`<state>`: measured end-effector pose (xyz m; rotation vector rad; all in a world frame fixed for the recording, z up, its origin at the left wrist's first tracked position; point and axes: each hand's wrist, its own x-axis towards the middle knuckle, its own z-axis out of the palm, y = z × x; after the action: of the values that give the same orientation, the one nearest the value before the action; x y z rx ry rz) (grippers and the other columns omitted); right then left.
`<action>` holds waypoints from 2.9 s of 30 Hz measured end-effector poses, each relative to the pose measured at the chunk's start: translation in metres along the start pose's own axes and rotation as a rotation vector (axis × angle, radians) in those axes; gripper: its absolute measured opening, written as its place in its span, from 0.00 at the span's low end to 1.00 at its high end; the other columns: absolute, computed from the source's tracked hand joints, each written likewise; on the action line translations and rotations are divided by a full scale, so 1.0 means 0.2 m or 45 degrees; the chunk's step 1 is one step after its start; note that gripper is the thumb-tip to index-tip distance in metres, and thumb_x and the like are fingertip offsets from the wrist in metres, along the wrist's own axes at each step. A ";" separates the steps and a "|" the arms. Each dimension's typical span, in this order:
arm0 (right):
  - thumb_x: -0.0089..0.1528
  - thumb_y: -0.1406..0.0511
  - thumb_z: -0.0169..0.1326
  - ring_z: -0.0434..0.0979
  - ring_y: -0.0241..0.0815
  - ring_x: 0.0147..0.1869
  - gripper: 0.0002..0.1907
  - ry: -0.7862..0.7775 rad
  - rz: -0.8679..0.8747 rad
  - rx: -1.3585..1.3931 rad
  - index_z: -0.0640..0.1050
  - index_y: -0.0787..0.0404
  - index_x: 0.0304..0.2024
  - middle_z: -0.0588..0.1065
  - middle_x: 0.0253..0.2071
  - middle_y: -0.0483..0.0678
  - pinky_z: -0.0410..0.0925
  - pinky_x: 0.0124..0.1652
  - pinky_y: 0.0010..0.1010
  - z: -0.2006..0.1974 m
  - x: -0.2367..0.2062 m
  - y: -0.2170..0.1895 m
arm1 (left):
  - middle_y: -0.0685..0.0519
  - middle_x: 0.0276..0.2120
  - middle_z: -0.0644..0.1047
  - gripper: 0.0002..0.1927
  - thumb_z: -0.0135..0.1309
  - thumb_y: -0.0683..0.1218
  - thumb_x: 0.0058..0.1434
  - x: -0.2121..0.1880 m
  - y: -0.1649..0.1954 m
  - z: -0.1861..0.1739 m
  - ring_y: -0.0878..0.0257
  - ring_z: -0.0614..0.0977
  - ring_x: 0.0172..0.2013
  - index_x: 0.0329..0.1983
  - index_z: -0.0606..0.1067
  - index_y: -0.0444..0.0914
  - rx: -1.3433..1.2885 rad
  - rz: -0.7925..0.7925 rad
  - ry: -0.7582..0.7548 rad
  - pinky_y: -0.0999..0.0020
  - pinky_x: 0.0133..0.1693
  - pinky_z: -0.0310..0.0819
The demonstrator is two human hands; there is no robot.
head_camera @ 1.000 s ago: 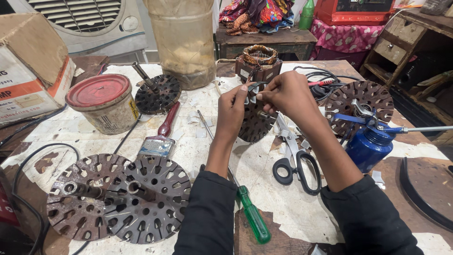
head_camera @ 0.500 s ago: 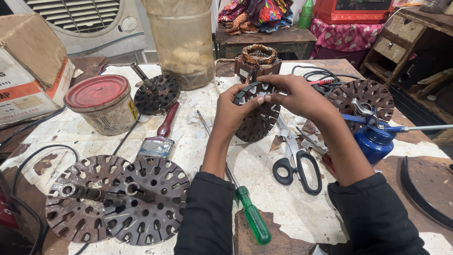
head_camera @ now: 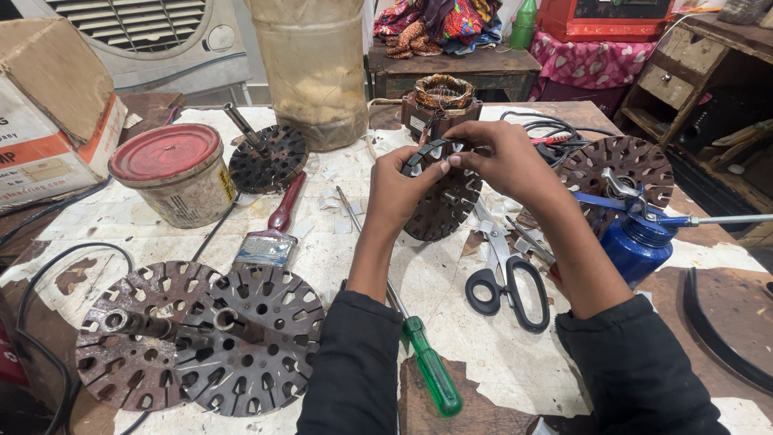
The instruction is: The person sits at a cluttered workbench and fits small components onto circular slotted metal discs, pressing and positioning each piece by hand and turning the discs to reach different spots. Several discs are handled one at a time across the work surface.
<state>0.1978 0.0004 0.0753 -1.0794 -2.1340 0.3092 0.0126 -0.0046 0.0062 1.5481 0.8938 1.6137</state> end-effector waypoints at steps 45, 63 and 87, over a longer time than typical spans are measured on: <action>0.59 0.60 0.64 0.84 0.34 0.30 0.14 0.090 0.245 0.036 0.84 0.67 0.38 0.82 0.27 0.50 0.74 0.33 0.29 0.15 0.00 -0.12 | 0.49 0.31 0.81 0.12 0.57 0.38 0.64 0.05 -0.25 -0.09 0.66 0.83 0.26 0.50 0.78 0.32 -0.970 -0.589 0.035 0.70 0.27 0.80; 0.59 0.64 0.58 0.77 0.47 0.24 0.14 0.295 -0.002 -0.195 0.76 0.71 0.26 0.75 0.21 0.56 0.70 0.32 0.37 0.25 -0.02 -0.10 | 0.48 0.32 0.81 0.14 0.52 0.33 0.61 0.05 -0.23 -0.11 0.63 0.84 0.26 0.50 0.77 0.31 -0.926 -0.660 0.087 0.67 0.27 0.83; 0.49 0.63 0.70 0.83 0.44 0.28 0.15 -0.785 0.784 -0.713 0.84 0.69 0.30 0.81 0.25 0.52 0.75 0.32 0.35 0.05 -0.10 -0.02 | 0.49 0.39 0.82 0.36 0.46 0.70 0.62 0.04 -0.05 -0.08 0.59 0.83 0.38 0.49 0.78 0.35 -0.472 -0.650 0.121 0.59 0.45 0.81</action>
<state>0.1965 -0.0166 0.0593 -2.2092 -2.4270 0.3686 -0.0035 0.0079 0.0014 0.9036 0.8905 1.3850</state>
